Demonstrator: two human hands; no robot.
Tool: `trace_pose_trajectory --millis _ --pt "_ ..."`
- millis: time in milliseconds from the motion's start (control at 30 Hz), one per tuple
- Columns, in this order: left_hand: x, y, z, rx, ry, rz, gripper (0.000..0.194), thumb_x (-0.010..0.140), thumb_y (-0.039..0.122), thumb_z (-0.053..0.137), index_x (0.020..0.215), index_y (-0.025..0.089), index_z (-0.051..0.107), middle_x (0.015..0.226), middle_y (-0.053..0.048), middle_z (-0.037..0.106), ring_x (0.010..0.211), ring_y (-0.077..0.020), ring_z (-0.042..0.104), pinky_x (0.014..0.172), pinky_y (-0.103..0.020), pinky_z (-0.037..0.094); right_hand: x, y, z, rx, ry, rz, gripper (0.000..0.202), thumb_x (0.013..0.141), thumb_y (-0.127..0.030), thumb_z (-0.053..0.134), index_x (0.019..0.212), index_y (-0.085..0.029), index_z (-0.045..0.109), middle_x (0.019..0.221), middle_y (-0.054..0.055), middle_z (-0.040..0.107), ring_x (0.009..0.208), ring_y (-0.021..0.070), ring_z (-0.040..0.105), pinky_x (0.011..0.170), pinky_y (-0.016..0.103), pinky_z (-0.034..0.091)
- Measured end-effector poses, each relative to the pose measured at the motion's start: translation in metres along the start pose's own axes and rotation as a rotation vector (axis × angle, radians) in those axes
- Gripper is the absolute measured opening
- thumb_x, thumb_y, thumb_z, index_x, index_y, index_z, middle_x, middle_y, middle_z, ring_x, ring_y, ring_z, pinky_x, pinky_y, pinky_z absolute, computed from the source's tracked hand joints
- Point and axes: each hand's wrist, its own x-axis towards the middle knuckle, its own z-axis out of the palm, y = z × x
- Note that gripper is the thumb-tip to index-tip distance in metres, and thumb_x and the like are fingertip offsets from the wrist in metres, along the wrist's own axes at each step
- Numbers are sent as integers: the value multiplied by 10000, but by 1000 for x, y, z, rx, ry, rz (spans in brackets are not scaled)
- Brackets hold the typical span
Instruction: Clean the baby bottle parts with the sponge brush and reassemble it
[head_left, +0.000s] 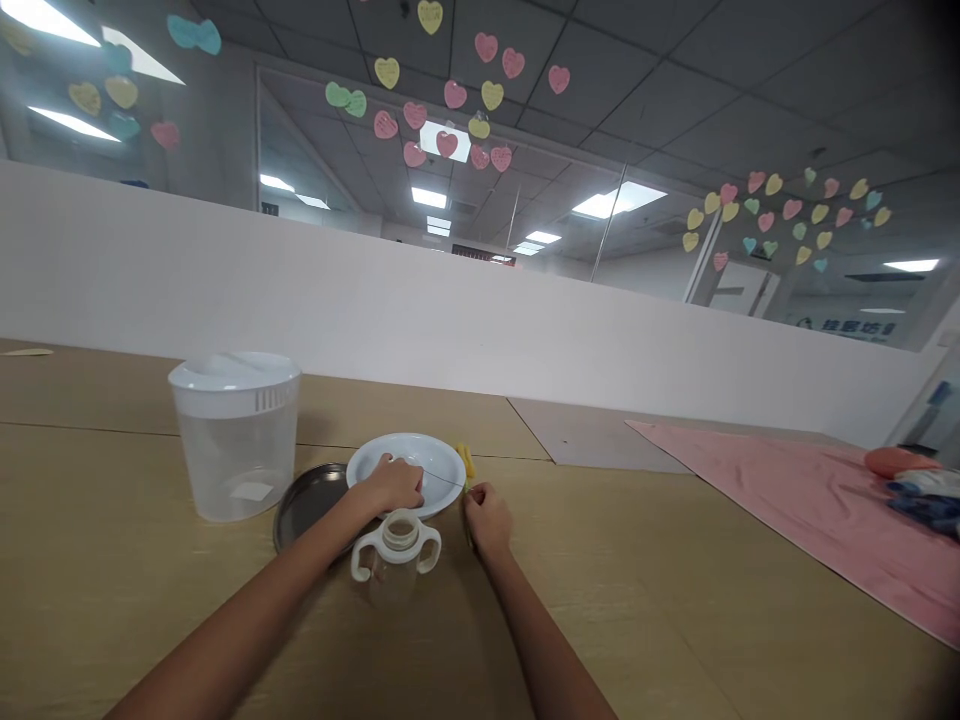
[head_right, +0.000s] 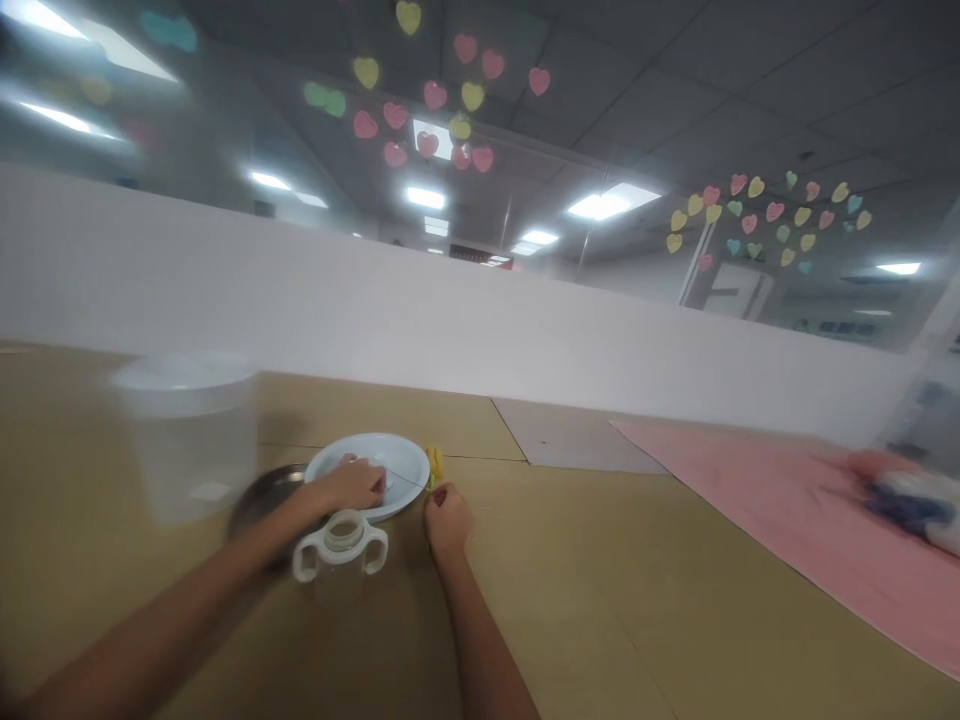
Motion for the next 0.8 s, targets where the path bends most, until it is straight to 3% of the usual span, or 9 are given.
trace_pose_trajectory --millis 133,367,567,700,800 --pt "-1 -2 -3 -6 -19 -30 317 654 269 542 930 163 655 952 -141 682 942 -284 585 866 -430 343 0 -2 -3 0 -22 11 174 779 -236 458 790 -187 625 762 20 663 705 155 585 527 222 275" --pt "-6 -3 -9 -5 -66 -48 210 643 205 505 727 180 696 875 -126 704 864 -267 611 861 -434 343 0 -3 -6 -16 -37 4 189 784 -239 452 799 -186 633 773 28 660 708 157 579 527 225 268" --pt "-4 -5 -6 -8 -73 -95 343 684 414 499 720 137 698 874 -188 691 869 -315 603 867 -474 334 0 -4 -6 -33 -44 -14 194 779 -229 450 807 -190 638 778 26 661 712 151 575 523 220 265" --pt "-5 -4 -7 -52 -100 -102 212 639 313 529 684 180 689 805 -110 706 809 -262 616 840 -424 363 1 -4 -5 -47 -43 -24 194 776 -228 451 792 -193 641 750 21 657 688 143 571 515 218 263" --pt "-6 -1 -9 -78 -89 -111 161 605 273 549 638 175 672 780 -105 701 818 -263 611 812 -397 379 1 -3 -4 -67 -33 -37 191 773 -224 454 792 -192 642 750 21 659 682 142 572 509 216 265"
